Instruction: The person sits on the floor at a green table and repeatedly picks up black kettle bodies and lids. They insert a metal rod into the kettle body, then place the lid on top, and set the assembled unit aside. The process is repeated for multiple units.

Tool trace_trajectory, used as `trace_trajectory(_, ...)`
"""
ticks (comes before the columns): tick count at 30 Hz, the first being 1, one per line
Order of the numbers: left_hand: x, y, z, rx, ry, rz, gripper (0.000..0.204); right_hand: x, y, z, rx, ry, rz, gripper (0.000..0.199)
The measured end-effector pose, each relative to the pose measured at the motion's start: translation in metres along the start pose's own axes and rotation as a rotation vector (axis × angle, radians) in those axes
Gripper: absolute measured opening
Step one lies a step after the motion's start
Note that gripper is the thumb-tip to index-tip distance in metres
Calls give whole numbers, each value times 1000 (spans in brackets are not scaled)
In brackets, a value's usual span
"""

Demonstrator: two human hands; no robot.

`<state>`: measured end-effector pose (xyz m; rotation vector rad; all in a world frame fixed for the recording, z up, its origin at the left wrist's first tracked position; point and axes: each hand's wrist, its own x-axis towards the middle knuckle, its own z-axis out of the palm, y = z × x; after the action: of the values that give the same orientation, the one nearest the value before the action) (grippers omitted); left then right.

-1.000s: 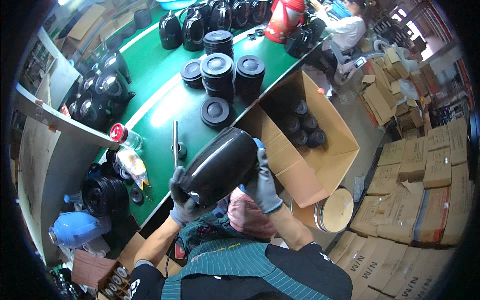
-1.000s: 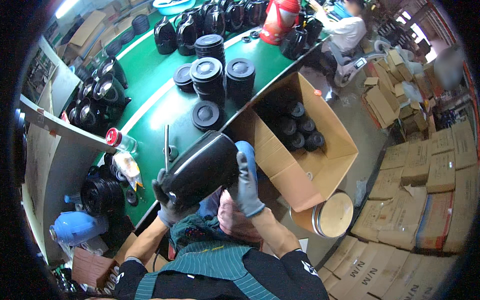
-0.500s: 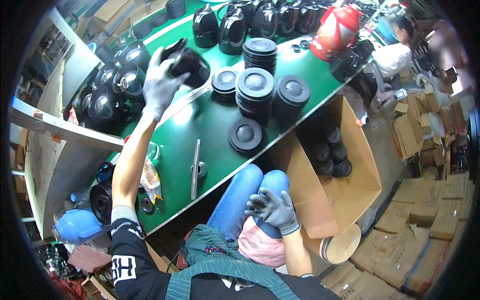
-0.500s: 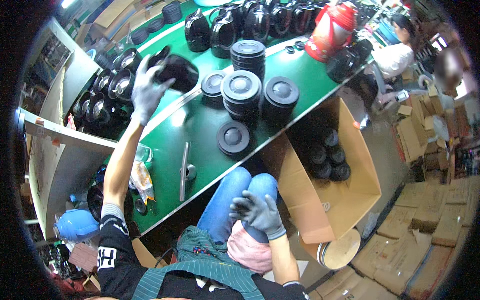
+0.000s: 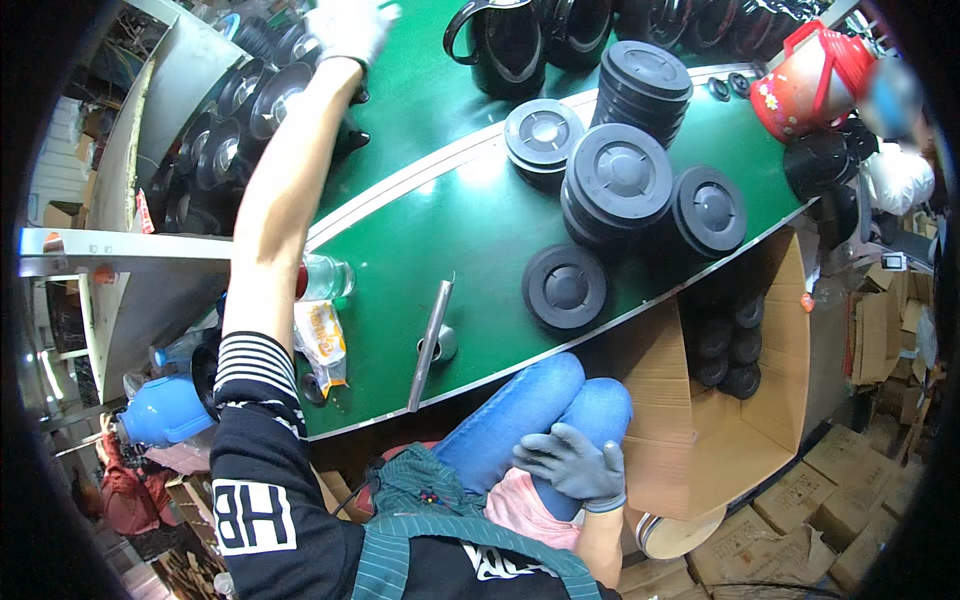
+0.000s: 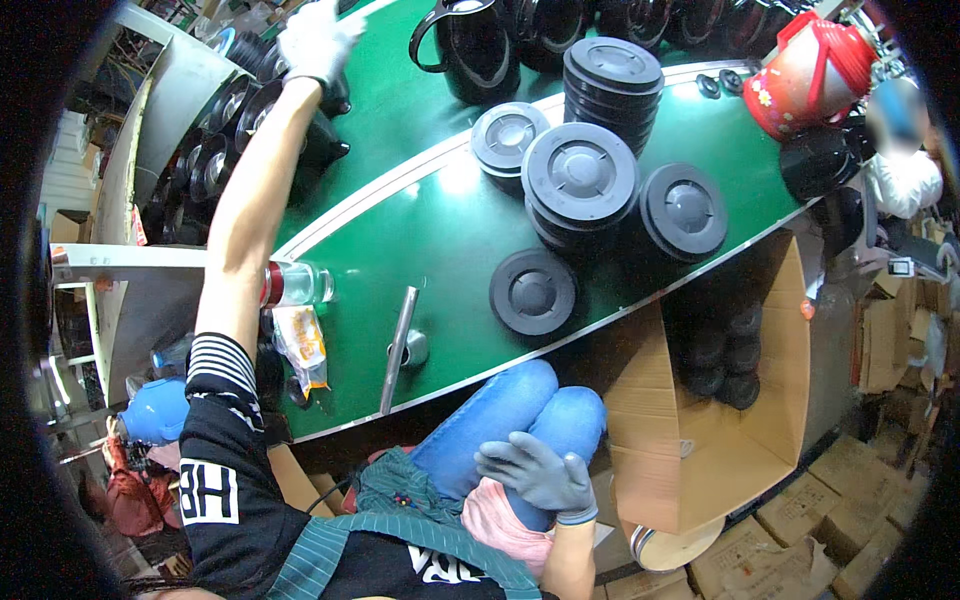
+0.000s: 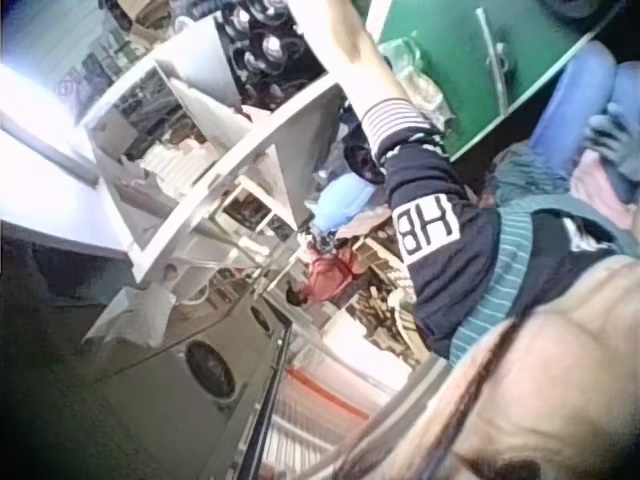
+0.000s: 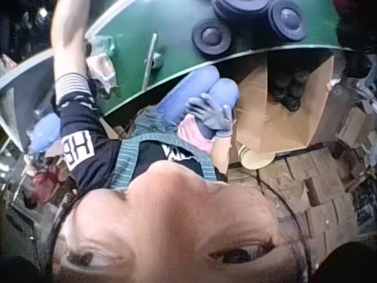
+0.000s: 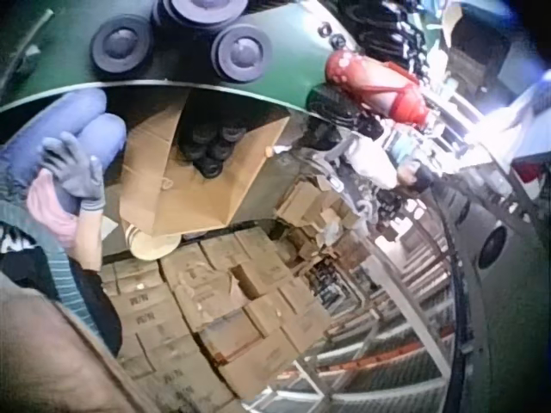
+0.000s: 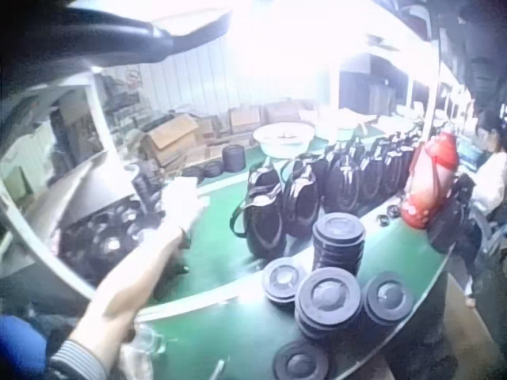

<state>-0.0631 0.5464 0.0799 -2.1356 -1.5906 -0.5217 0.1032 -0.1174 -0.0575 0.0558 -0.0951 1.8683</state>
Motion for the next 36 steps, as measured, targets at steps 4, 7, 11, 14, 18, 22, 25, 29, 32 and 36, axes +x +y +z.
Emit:
trace_trajectory(4, 15, -76, 37, 259, -284, -133, 39, 3, 1, 0, -66, -7, 14, 83)
trace_trajectory(7, 4, -73, 34, 164, -179, -24, 36, 4, -2, 2, -92, 58, 56, 83)
trace_trajectory(11, -20, -60, -17, 103, 38, 115, 29, 4, 2, 2, -217, 96, 42, 83)
trace_trajectory(14, -40, -62, -87, -3, 128, 232, 32, 21, -6, 35, -653, 142, 178, 81)
trace_trajectory(18, -106, -53, -207, -191, 203, 556, 32, 69, -5, 97, -1241, 299, -59, 61)
trace_trajectory(22, -210, -51, -295, -255, 66, 721, 22, 137, -7, 168, -2230, 56, -661, 76)
trace_trajectory(25, -277, -37, -338, -420, -76, 890, 14, 156, 6, 197, -2556, -40, -757, 92)
trace_trajectory(29, -348, -36, -373, -562, -280, 920, 20, 125, 33, 197, -2400, -284, -561, 57)
trace_trajectory(32, -381, -43, -375, -973, -260, 818, 48, 79, 57, 188, -2337, -123, -538, 50)
trace_trajectory(36, -457, -89, -303, -1089, -332, 79, 70, 38, 83, 170, -1814, 202, -642, 47)
